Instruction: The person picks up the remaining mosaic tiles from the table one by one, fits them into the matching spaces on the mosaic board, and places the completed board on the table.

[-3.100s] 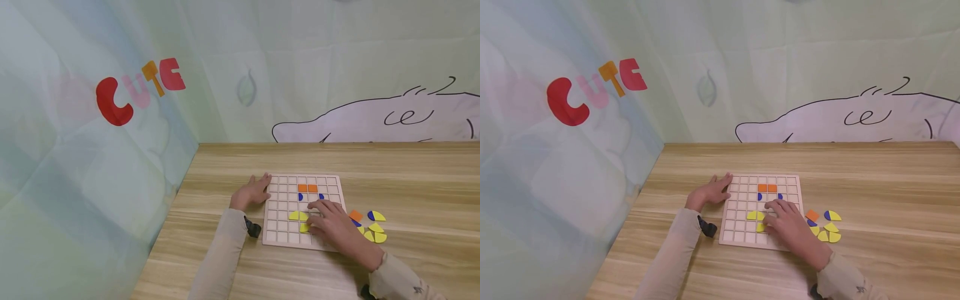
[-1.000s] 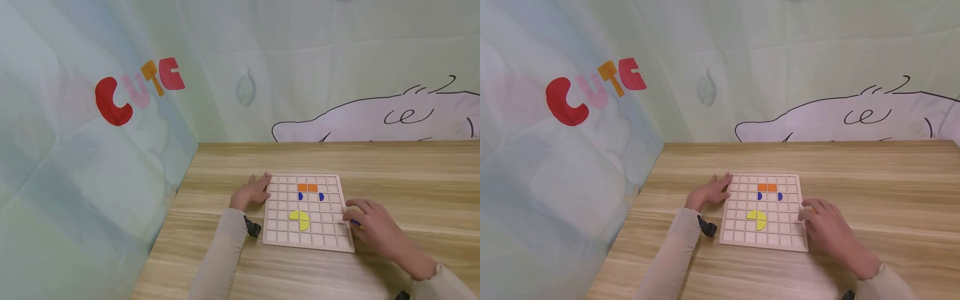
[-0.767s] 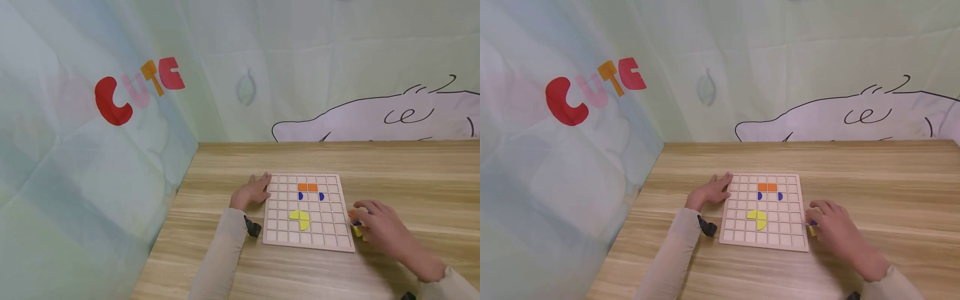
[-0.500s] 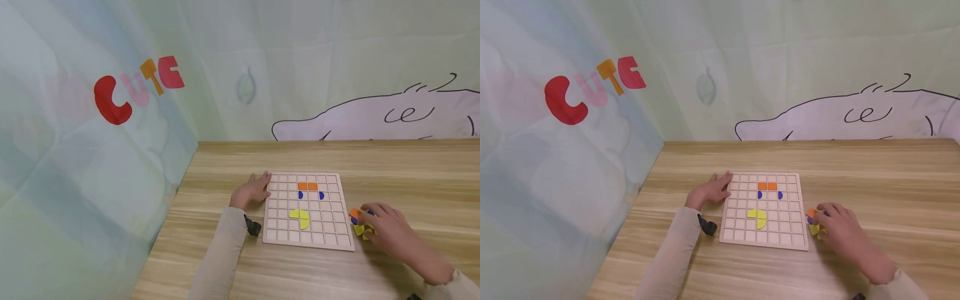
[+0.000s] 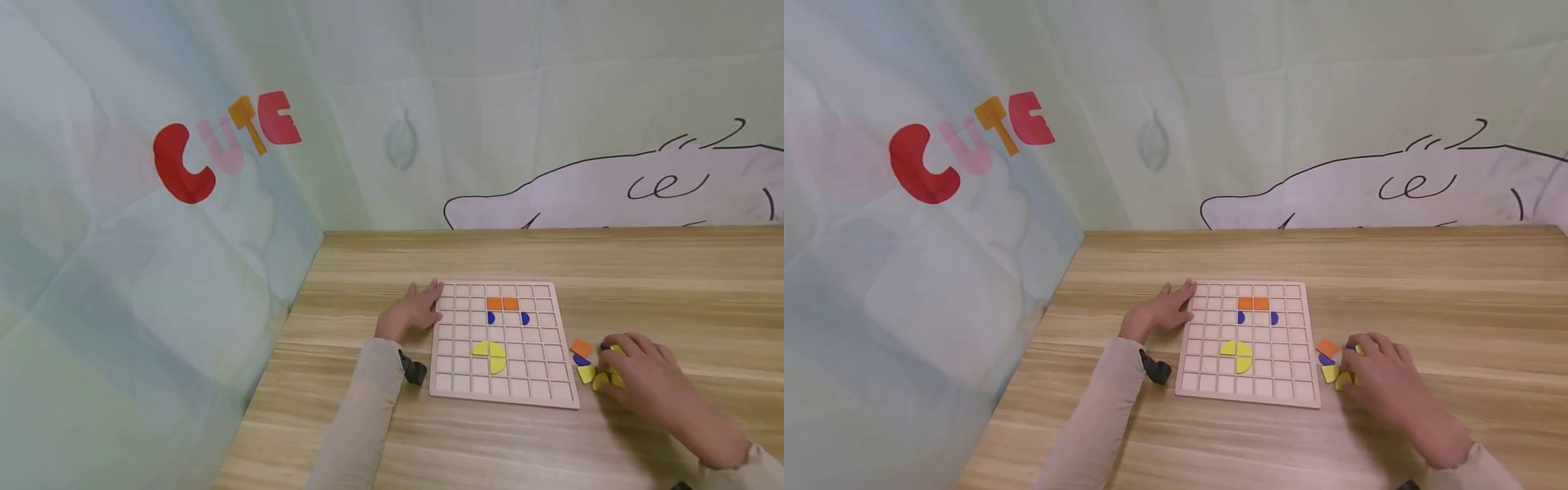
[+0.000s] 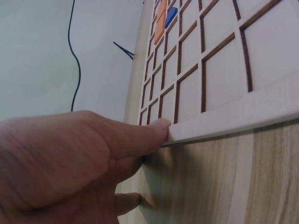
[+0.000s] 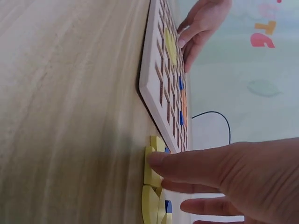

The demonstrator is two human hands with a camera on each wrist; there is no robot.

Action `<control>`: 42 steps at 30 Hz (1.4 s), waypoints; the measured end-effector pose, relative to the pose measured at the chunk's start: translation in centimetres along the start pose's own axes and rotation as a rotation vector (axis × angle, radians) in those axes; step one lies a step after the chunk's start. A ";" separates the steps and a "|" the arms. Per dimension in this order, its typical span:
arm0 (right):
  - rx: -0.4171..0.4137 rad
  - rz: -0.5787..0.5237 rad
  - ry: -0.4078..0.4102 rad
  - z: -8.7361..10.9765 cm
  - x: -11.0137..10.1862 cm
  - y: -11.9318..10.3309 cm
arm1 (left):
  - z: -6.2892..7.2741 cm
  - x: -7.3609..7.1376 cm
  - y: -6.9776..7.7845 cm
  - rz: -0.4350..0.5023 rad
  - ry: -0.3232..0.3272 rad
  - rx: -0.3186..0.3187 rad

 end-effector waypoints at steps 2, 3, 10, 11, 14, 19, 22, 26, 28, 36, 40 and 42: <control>0.017 0.007 -0.010 0.1 0.1 0.2 | 0.0 0.0 0.0 0.000 0.000 0.000; 0.025 0.007 -0.014 0.2 0.1 0.2 | 0.0 0.0 0.0 0.002 0.000 -0.001; 0.079 0.029 -0.034 0.7 0.5 0.7 | -0.1 0.1 0.0 0.007 -0.004 -0.003; 0.085 0.034 -0.029 0.8 0.5 0.7 | -0.1 0.2 0.0 0.010 -0.005 -0.003; 0.094 0.045 -0.021 0.9 0.5 0.7 | -0.1 0.2 0.0 0.018 -0.002 -0.008; 0.112 0.028 -0.003 1.0 0.6 0.5 | -0.1 0.1 0.0 0.015 0.003 -0.013; 0.121 0.003 0.018 1.1 0.7 0.4 | -0.1 0.1 0.0 0.014 0.002 -0.016; 0.102 -0.028 0.073 1.1 0.5 0.2 | 0.0 0.0 0.0 0.010 -0.002 -0.017; 0.086 -0.050 0.108 1.0 0.2 0.0 | 0.0 0.0 0.1 0.008 -0.004 -0.013; -0.003 -0.099 0.196 0.2 -0.8 -0.3 | 0.0 -0.1 0.1 0.005 0.003 -0.019; -0.054 -0.114 0.204 -0.4 -1.1 -1.1 | 0.0 -0.2 0.1 -0.001 -0.001 -0.016; -0.074 -0.113 0.200 -0.8 -1.1 -1.5 | 0.0 -0.2 0.1 -0.005 -0.005 -0.016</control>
Point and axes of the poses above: each hand's wrist, its own z-axis away from the middle knuckle, its own x-axis out of the palm, y = z × x, the point moved 9 cm from there along -z, towards the middle knuckle, and after that the axes turned 8 degrees about y, right-handed, at the moved point
